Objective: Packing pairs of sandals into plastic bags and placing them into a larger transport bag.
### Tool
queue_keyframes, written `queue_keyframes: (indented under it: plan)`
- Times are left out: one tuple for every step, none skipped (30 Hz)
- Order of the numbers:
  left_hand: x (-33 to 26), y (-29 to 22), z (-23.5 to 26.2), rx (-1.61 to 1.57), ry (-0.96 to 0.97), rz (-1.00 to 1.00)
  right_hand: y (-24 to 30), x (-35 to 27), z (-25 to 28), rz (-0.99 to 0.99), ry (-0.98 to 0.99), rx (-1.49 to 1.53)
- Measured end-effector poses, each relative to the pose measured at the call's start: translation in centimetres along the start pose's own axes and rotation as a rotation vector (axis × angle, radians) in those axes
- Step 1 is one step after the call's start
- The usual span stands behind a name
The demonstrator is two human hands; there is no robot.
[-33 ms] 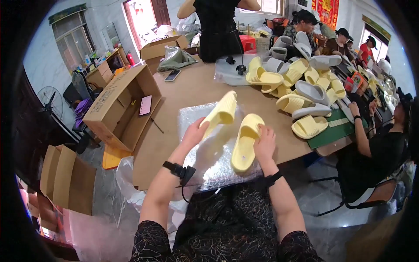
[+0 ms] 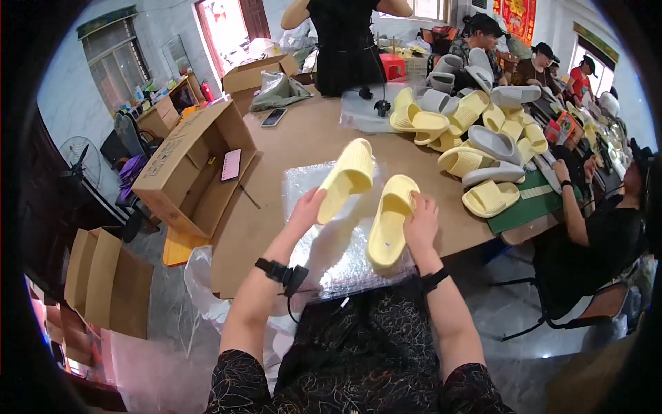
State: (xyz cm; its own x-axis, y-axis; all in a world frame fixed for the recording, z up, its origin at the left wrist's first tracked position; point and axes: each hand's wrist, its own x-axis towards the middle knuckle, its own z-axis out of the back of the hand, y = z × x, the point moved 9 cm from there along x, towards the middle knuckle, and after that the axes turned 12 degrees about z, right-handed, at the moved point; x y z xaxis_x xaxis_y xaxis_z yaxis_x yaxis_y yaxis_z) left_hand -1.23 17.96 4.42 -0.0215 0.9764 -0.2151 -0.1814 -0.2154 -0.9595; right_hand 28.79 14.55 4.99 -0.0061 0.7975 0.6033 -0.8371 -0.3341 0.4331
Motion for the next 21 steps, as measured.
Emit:
queue_keyframes:
  plan:
    - [-0.8, 1.7, -0.1, -0.107, 0.097, 0.155, 0.3, 0.5, 0.4, 0.037, -0.026, 0.018]
    - [-2.1, 1.9, -0.4, -0.106, 0.097, 0.159, 0.8, 1.0, 0.9, 0.074, -0.053, 0.032]
    - [-3.6, 3.1, -1.3, -0.299, 0.142, 0.250, 1.2, 1.2, 0.9, 0.071, -0.037, 0.035]
    - [-5.3, 4.0, -2.5, -0.493, 0.186, 0.339, 1.2, 1.3, 0.6, 0.070, -0.032, 0.037]
    - [-7.2, 4.0, -3.4, -0.553, 0.098, 0.393, 1.5, 1.4, 0.4, 0.117, -0.031, 0.056]
    - [-7.2, 6.5, -3.5, -0.655, 0.120, 0.388, 2.7, 1.4, -0.2, 0.180, -0.027, 0.088]
    - [-7.0, 8.8, -3.4, -0.593, 0.133, 0.388, 3.2, 1.3, -0.8, 0.192, -0.021, 0.099]
    - [-7.2, 9.2, -3.8, -0.529, 0.159, 0.392, 3.0, 1.2, -1.7, 0.177, 0.053, 0.073]
    - [-7.2, 9.6, -3.4, -0.534, 0.157, 0.392, 2.7, 1.0, -2.6, 0.162, 0.126, 0.046]
    - [-7.5, 10.1, -3.2, -0.226, 0.181, 0.408, 2.7, 0.6, -2.7, 0.165, 0.129, 0.043]
    - [-7.9, 10.2, -2.9, 0.085, 0.205, 0.418, 3.3, 0.1, -2.0, 0.205, 0.047, 0.020]
    - [-9.0, 8.9, -2.8, 0.084, 0.211, 0.418, 3.7, -0.1, -1.0, 0.242, -0.036, -0.005]
    - [-10.5, 5.9, -1.4, 0.406, 0.031, 0.282, 3.9, -0.1, -0.5, 0.240, -0.034, -0.011]
    - [-11.6, 3.5, -0.2, 0.719, -0.157, 0.136, 4.5, 0.1, -0.5, 0.212, 0.046, 0.053]
    - [-12.2, 3.3, 1.0, 0.685, -0.271, -0.006, 5.3, -0.2, -0.8, 0.183, 0.130, 0.123]
    - [-12.4, 4.5, 1.6, 0.682, -0.273, 0.001, 6.5, -0.2, -0.5, 0.185, 0.138, 0.125]
    - [-13.0, 3.9, 1.6, 0.815, -0.311, -0.179, 7.3, -0.4, -2.1, 0.111, 0.333, 0.132]
    - [-13.6, 3.3, 0.8, 0.944, -0.344, -0.368, 7.7, -1.0, -3.7, 0.034, 0.522, 0.136]
    - [-12.9, 5.1, 0.5, 0.874, -0.221, -0.229, 8.3, -1.1, -5.1, 0.135, 0.555, -0.003]
    - [-13.0, 5.6, 0.2, 0.874, -0.219, -0.231, 8.5, -1.3, -6.3, 0.133, 0.553, -0.004]
    - [-13.1, 5.7, -0.3, 0.906, -0.205, -0.273, 9.2, -1.0, -7.1, 0.156, 0.507, -0.087]
